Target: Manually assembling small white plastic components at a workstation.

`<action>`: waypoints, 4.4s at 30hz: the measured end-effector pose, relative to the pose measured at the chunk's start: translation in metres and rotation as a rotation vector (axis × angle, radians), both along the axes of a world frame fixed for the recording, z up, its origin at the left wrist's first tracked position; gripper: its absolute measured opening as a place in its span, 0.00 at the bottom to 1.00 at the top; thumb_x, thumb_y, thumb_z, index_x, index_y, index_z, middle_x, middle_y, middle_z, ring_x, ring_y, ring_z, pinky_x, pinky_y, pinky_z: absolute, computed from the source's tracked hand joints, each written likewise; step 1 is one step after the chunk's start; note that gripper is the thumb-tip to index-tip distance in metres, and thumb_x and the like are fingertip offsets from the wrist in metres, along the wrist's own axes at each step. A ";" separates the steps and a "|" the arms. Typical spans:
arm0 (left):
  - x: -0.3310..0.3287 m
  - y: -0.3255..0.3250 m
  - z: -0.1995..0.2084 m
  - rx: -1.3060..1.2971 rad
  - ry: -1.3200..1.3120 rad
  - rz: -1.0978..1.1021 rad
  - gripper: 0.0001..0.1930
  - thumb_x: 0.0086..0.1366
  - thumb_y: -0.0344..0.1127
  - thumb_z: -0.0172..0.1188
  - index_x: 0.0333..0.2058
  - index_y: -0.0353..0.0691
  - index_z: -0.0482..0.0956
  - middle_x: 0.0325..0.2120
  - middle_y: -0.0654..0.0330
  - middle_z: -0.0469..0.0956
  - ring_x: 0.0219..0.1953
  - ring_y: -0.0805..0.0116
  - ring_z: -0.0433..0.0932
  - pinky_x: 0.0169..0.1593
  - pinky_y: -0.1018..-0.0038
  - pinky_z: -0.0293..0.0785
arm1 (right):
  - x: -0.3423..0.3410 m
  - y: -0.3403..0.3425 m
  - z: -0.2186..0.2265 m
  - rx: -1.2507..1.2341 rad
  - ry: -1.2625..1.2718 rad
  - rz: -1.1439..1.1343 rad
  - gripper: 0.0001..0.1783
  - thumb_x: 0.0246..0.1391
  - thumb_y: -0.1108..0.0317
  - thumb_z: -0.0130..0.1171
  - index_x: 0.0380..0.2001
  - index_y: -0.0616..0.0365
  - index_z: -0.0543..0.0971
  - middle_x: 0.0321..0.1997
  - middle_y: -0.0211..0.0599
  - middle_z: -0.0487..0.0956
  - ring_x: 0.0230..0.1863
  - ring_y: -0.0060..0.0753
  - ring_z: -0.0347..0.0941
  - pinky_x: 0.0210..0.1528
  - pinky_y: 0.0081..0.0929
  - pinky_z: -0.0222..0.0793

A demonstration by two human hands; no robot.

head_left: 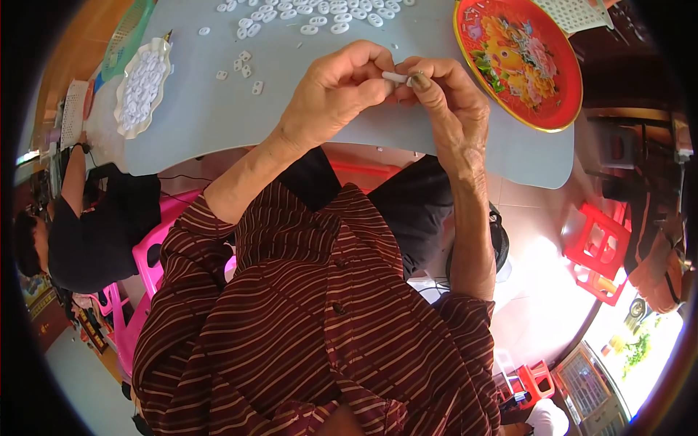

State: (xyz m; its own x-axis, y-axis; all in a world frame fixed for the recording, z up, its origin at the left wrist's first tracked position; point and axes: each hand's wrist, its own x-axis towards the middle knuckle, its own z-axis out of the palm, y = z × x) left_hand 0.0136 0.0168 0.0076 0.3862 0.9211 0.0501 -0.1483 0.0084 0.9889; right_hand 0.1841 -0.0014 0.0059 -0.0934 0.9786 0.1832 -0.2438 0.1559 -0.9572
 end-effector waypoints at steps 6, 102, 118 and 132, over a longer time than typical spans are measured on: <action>0.000 -0.005 0.011 0.211 0.305 0.021 0.07 0.64 0.33 0.53 0.35 0.34 0.74 0.24 0.65 0.76 0.26 0.82 0.70 0.30 0.83 0.66 | 0.001 0.000 -0.005 -0.028 0.002 -0.023 0.07 0.56 0.72 0.57 0.35 0.65 0.76 0.30 0.32 0.77 0.30 0.20 0.73 0.35 0.16 0.70; -0.002 0.014 -0.005 0.361 0.435 -0.096 0.11 0.60 0.35 0.44 0.31 0.32 0.69 0.17 0.59 0.60 0.21 0.72 0.57 0.27 0.74 0.61 | -0.009 -0.007 -0.009 0.119 -0.419 -0.106 0.15 0.43 0.76 0.67 0.34 0.63 0.73 0.23 0.32 0.75 0.25 0.20 0.71 0.28 0.19 0.69; -0.004 0.017 -0.008 0.331 0.435 -0.164 0.15 0.63 0.39 0.42 0.33 0.32 0.71 0.22 0.58 0.69 0.27 0.71 0.65 0.35 0.75 0.66 | -0.008 -0.007 -0.008 0.174 -0.431 -0.127 0.12 0.45 0.76 0.66 0.32 0.63 0.73 0.26 0.34 0.78 0.28 0.21 0.74 0.31 0.19 0.71; -0.002 0.005 0.010 0.261 0.231 -0.033 0.19 0.70 0.46 0.43 0.29 0.34 0.69 0.16 0.66 0.62 0.22 0.76 0.59 0.27 0.77 0.61 | 0.000 0.017 0.025 0.065 -0.206 -0.115 0.06 0.53 0.79 0.56 0.36 0.66 0.75 0.30 0.35 0.78 0.30 0.21 0.75 0.34 0.18 0.71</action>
